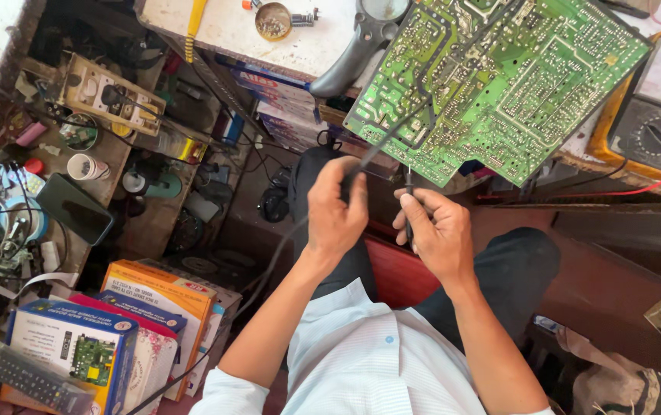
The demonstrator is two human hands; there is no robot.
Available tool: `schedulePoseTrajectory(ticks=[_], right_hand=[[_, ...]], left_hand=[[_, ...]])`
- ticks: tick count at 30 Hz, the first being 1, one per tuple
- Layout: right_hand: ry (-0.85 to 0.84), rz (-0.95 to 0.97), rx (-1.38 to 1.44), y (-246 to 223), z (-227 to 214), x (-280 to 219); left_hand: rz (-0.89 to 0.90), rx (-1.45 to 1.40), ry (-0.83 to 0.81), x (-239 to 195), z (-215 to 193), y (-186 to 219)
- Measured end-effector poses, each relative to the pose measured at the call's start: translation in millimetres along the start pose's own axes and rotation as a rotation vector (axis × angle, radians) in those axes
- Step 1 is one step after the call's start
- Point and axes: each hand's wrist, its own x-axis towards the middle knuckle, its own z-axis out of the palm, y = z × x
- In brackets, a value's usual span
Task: The person uses a magnifying glass to closely view a green circuit board, then uses a multimeter with red and black probes to test various points on the board and a small component. The person handles the probes and board throughout the clip.
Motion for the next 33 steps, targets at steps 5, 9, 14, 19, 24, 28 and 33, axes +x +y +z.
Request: schedulePoseTrajectory(ticks=[5,9,14,19,24,28,33], right_hand=[[-0.006,0.013,0.012,-1.3,7.6,9.5],[-0.006,-0.001,-0.005,-4.8,10.5,14.1],[-0.022,-0.017,-0.020,-6.9,10.1,16.1],[-0.019,-0.049,-0.047,-7.7,10.0,17.8],[-0.019,-0.093,-0.067,-8.1,9.7,17.1],[-0.017,-0.092,-0.043,-7.8,10.5,18.8],[0.001,-0.046,-0.048,-8.0,13.4,19.3]], left_hand=[[-0.038,0.002,0.065,2.2,0.6,-2.3],[0.067,0.139,0.066,4.6,1.9,4.5],[0.212,0.357,0.140,2.1,0.4,16.5],[0.182,0.246,0.086,-4.1,0.5,24.3],[-0.003,-0.012,-0.028,-13.6,13.1,19.1],[-0.203,-0.241,-0.086,-13.1,21.0,8.4],[-0.453,-0.717,-0.232,-12.1,23.3,1.2]])
